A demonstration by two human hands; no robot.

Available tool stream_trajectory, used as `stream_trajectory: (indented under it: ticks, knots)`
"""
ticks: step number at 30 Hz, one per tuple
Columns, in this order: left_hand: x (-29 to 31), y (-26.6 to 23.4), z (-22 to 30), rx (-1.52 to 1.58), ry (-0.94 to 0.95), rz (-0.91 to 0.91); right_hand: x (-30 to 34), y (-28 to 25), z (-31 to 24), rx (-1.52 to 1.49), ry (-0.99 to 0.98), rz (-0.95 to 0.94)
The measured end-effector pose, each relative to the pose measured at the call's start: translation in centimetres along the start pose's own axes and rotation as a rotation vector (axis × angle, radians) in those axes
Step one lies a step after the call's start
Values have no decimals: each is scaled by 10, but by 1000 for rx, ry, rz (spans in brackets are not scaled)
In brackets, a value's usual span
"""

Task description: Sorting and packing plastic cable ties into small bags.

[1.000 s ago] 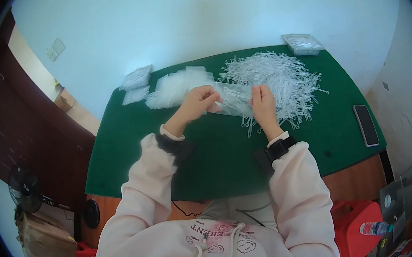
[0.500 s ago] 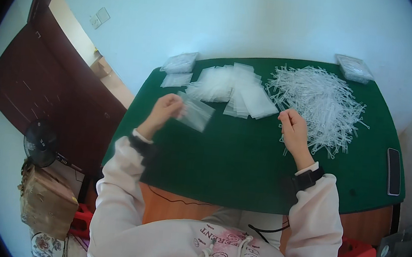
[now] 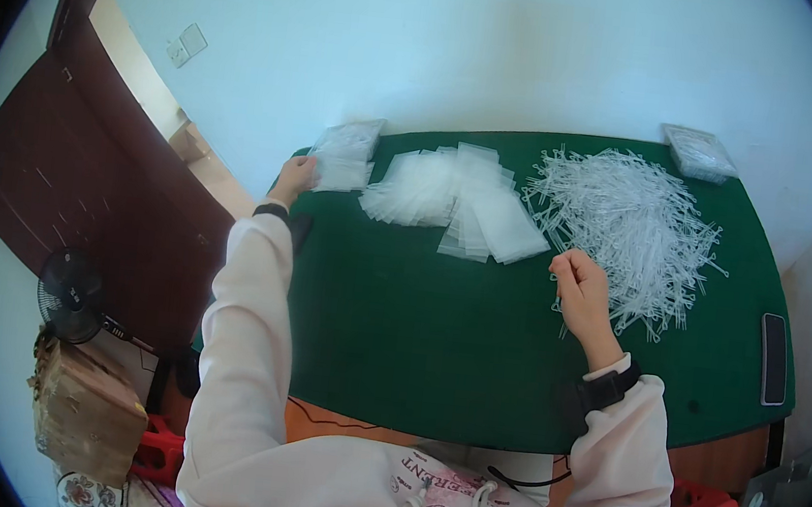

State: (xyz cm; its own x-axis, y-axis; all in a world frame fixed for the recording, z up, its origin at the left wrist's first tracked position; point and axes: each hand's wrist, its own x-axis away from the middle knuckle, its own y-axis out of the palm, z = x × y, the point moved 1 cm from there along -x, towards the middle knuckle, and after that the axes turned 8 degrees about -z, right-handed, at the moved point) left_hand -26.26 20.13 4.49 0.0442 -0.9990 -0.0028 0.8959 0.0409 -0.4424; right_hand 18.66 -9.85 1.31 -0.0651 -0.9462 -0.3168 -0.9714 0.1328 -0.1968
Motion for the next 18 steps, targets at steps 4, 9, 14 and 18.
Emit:
stream_trajectory:
  ticks: [4,9,14,18]
  knots:
    - [-18,-4,-31,-423,43,292,1,0,0,-9,4,-7]
    - [8,28,-20,-649,540,274,-4,-8,2,213,-14,45]
    - [112,73,37,-509,806,-17,-6,-26,11,797,-218,213]
    - [213,118,73,-372,915,-360,-5,-36,19,1169,73,305]
